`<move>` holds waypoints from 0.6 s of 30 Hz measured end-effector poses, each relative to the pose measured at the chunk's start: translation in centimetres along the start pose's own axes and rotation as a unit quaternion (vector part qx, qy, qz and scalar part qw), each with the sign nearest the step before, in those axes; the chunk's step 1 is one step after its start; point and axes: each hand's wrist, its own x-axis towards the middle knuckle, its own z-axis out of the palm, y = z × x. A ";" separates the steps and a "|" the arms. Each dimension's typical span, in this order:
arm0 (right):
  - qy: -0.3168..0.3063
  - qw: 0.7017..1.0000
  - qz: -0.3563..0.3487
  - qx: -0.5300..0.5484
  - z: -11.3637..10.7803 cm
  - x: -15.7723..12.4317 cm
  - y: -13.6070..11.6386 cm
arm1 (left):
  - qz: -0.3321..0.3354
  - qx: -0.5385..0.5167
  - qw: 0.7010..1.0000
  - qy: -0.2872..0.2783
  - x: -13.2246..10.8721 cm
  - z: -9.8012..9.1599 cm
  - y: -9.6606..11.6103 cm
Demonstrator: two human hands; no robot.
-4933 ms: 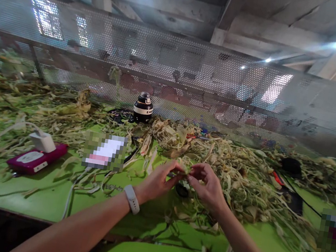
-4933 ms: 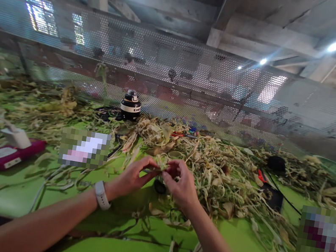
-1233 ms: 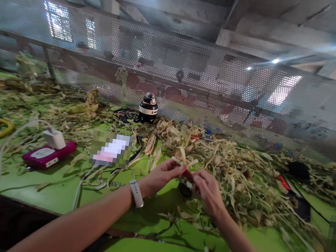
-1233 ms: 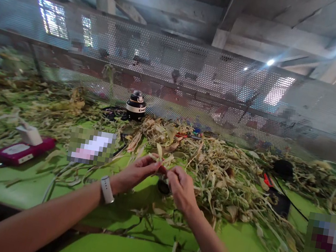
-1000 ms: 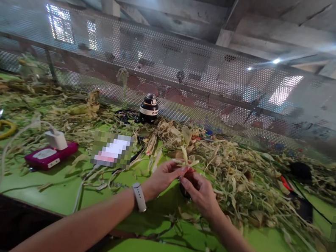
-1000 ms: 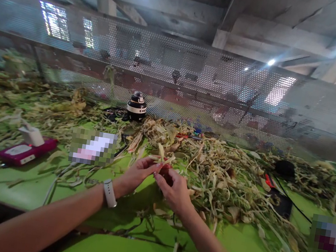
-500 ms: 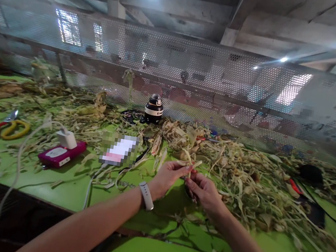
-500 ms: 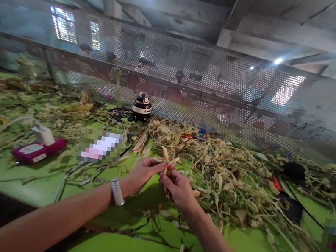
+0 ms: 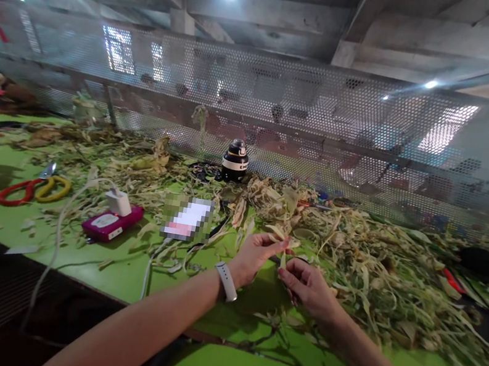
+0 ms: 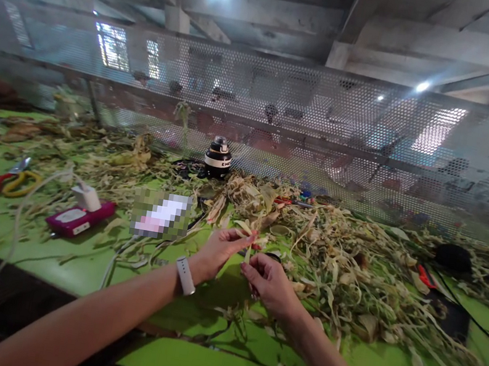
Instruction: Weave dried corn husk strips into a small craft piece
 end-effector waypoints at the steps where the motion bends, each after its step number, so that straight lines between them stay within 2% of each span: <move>1: 0.001 1.000 0.002 -0.004 0.1 0.0 0.0 | 0.005 0.006 1.000 -0.003 -0.1 0.1 0.2; 8: 0.031 0.998 -0.014 -0.058 0.7 0.0 0.8 | 0.004 0.038 0.997 -0.068 -0.9 0.4 0.3; 12: 0.024 0.987 -0.030 -0.156 0.3 -0.8 -0.3 | 0.028 0.060 0.996 -0.059 -0.6 0.1 0.3; 13: 0.041 0.982 -0.047 -0.178 0.0 -1.0 -0.6 | 0.033 0.071 0.995 -0.058 -0.5 0.0 0.4; 16: 0.183 0.959 -0.102 -0.193 -1.3 -1.2 -1.3 | 0.027 0.082 0.992 -0.087 -0.4 0.1 0.5; 18: 0.244 0.946 -0.107 -0.186 -2.0 -0.9 -1.2 | 0.017 0.076 0.990 -0.113 -0.4 0.2 0.5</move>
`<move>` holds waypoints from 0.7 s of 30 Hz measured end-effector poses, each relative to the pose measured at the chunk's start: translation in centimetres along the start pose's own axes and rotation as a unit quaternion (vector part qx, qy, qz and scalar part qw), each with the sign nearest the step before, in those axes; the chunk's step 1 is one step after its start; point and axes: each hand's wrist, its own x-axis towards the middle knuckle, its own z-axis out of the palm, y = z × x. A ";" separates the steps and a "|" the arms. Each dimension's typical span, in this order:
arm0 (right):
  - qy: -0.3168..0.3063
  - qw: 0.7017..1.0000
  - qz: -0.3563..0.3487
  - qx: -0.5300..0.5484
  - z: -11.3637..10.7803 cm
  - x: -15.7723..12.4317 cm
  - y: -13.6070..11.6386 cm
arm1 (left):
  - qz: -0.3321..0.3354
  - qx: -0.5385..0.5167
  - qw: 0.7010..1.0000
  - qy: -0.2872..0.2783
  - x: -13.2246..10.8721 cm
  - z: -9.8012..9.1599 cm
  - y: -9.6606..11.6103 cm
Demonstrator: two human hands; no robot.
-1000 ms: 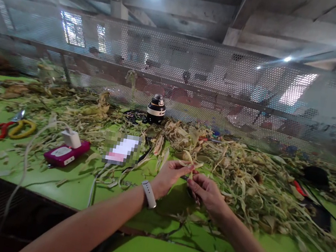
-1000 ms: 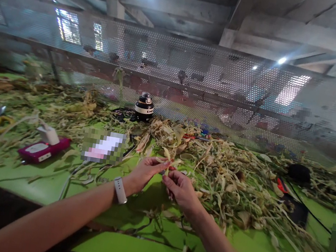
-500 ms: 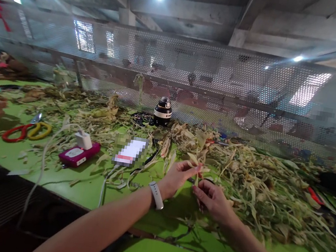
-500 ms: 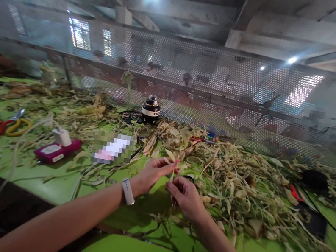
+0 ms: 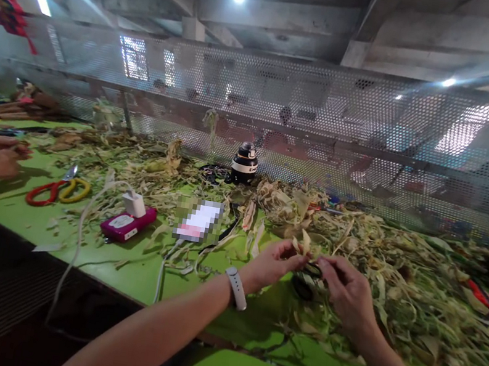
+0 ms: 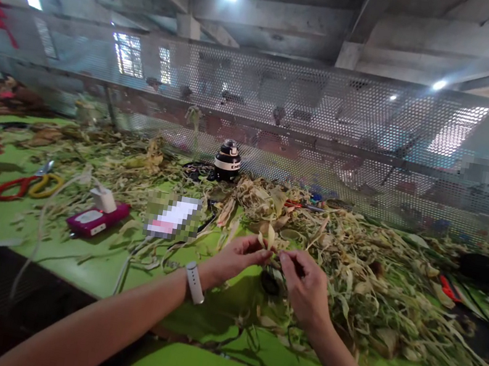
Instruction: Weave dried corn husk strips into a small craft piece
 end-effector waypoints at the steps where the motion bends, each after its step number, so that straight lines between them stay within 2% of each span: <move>1: 0.004 1.000 0.009 0.007 -0.1 0.3 0.2 | -0.003 0.000 1.000 -0.009 0.0 0.1 0.0; 7: -0.082 0.984 0.080 0.135 0.4 0.8 0.0 | -0.005 0.023 0.997 -0.067 -0.1 0.1 -0.8; 10: -0.066 0.971 0.112 0.201 0.5 0.7 -0.4 | -0.004 0.031 0.997 -0.075 -0.1 -0.2 -1.2; 13: -0.064 0.957 0.137 0.246 0.5 0.6 -0.3 | -0.017 0.048 0.997 -0.056 -0.1 -0.3 -1.3; 16: -0.069 0.956 0.146 0.244 0.5 0.6 -0.1 | -0.027 0.053 0.997 -0.046 -0.1 -0.4 -1.2; 21: -0.037 0.966 0.125 0.222 0.6 0.7 0.4 | -0.060 0.070 0.994 -0.060 -0.1 -0.5 -1.2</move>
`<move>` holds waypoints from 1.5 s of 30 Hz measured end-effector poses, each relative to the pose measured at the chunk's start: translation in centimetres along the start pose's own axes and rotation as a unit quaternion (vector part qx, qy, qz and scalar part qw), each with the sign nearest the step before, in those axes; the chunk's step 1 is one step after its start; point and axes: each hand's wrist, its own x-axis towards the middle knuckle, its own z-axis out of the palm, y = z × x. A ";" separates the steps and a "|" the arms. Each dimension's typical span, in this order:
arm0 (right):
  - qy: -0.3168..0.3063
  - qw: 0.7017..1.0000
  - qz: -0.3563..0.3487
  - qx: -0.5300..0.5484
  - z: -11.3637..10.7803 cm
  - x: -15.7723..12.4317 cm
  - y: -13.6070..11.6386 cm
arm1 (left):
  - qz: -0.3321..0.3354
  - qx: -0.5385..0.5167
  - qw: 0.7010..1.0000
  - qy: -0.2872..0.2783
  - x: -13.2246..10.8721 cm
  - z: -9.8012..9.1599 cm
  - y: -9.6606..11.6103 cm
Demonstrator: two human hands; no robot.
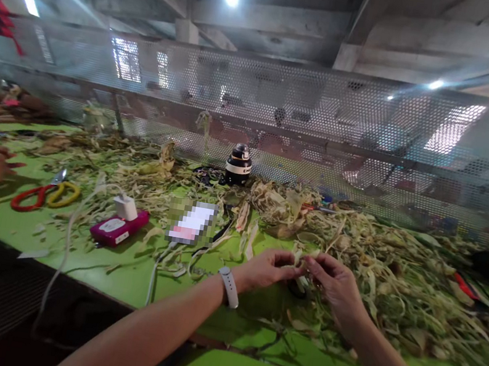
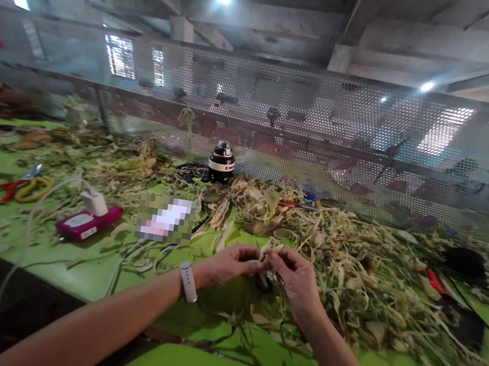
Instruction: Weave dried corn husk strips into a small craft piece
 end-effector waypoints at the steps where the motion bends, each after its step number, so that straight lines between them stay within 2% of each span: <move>1: 0.001 1.000 -0.006 -0.003 0.0 0.0 0.1 | -0.017 0.000 1.000 -0.014 -0.1 0.0 0.0; 4: 0.006 0.999 -0.041 -0.030 -0.1 0.1 0.5 | -0.055 -0.025 0.997 -0.042 -0.3 0.0 0.3; 8: 0.051 0.990 -0.115 -0.059 0.0 0.4 0.9 | -0.081 -0.025 0.992 -0.095 -0.5 0.0 0.4; 11: 0.062 0.990 -0.118 -0.051 0.0 0.3 0.6 | -0.078 -0.022 0.990 -0.117 -0.6 0.0 0.4; 15: -0.021 0.997 -0.049 -0.057 -0.3 -0.2 -0.5 | -0.059 -0.037 0.994 -0.087 -0.6 0.1 0.0; 19: -0.071 0.988 -0.067 -0.123 -0.6 -0.6 -1.1 | -0.035 -0.039 0.996 -0.067 -0.5 0.1 -0.3; 24: -0.039 0.957 -0.137 -0.255 -0.4 -0.4 -0.5 | -0.009 -0.007 0.997 -0.071 -0.4 0.3 -0.4; 27: -0.014 0.944 -0.162 -0.289 -0.3 -0.3 -0.1 | -0.005 0.020 0.998 -0.058 -0.4 0.4 -0.3; 30: -0.006 0.942 -0.172 -0.290 -0.2 -0.4 0.0 | -0.018 0.026 0.998 -0.045 -0.3 0.3 -0.1; 36: 0.039 0.950 -0.183 -0.250 0.0 -0.7 -0.5 | -0.052 0.031 0.994 -0.091 -0.5 -0.2 0.6; 41: 0.074 0.954 -0.191 -0.219 0.3 -0.8 -0.5 | -0.088 -0.005 0.990 -0.111 -0.8 -0.1 1.1; 45: 0.031 0.974 -0.129 -0.184 0.1 -0.3 -0.4 | -0.082 -0.049 0.991 -0.098 -0.8 0.3 0.9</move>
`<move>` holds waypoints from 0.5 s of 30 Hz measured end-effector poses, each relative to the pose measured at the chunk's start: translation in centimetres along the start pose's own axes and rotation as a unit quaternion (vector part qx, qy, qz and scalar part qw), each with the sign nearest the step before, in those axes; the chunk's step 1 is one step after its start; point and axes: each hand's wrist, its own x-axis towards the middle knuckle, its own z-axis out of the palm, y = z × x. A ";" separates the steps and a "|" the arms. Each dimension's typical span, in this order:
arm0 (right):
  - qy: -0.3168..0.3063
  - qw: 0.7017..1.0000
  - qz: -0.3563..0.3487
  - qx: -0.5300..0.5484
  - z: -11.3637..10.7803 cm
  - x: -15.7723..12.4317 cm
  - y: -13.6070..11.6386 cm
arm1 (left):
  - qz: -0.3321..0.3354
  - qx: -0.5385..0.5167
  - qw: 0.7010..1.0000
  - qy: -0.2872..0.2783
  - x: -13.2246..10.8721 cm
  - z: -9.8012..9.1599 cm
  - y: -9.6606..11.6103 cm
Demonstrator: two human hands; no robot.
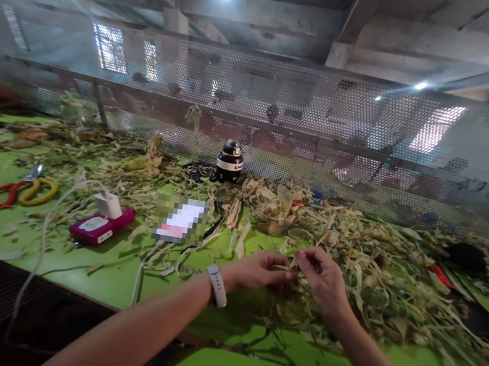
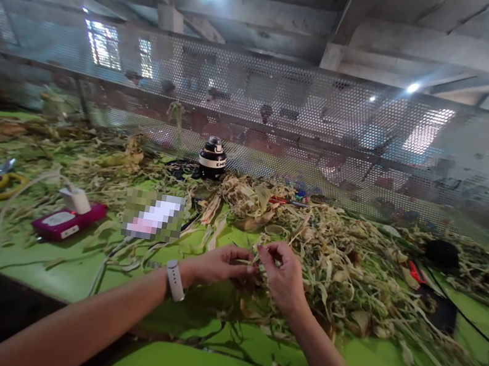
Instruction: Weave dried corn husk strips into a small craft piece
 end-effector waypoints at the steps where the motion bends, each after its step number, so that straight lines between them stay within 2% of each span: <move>1: -0.014 1.000 0.017 0.010 -0.1 0.1 0.1 | 0.015 -0.017 1.000 0.009 0.1 0.0 -0.1; 4: -0.027 0.999 0.032 0.009 -0.7 0.4 0.5 | 0.041 -0.065 0.996 0.039 0.2 -0.1 -0.2; 9: -0.039 0.998 -0.036 -0.035 -1.4 0.2 0.1 | 0.027 -0.111 0.990 0.085 0.1 -0.5 0.2; 15: -0.039 0.996 -0.040 -0.065 -1.6 0.0 -0.5 | 0.001 -0.165 0.983 0.084 -0.4 -0.7 0.9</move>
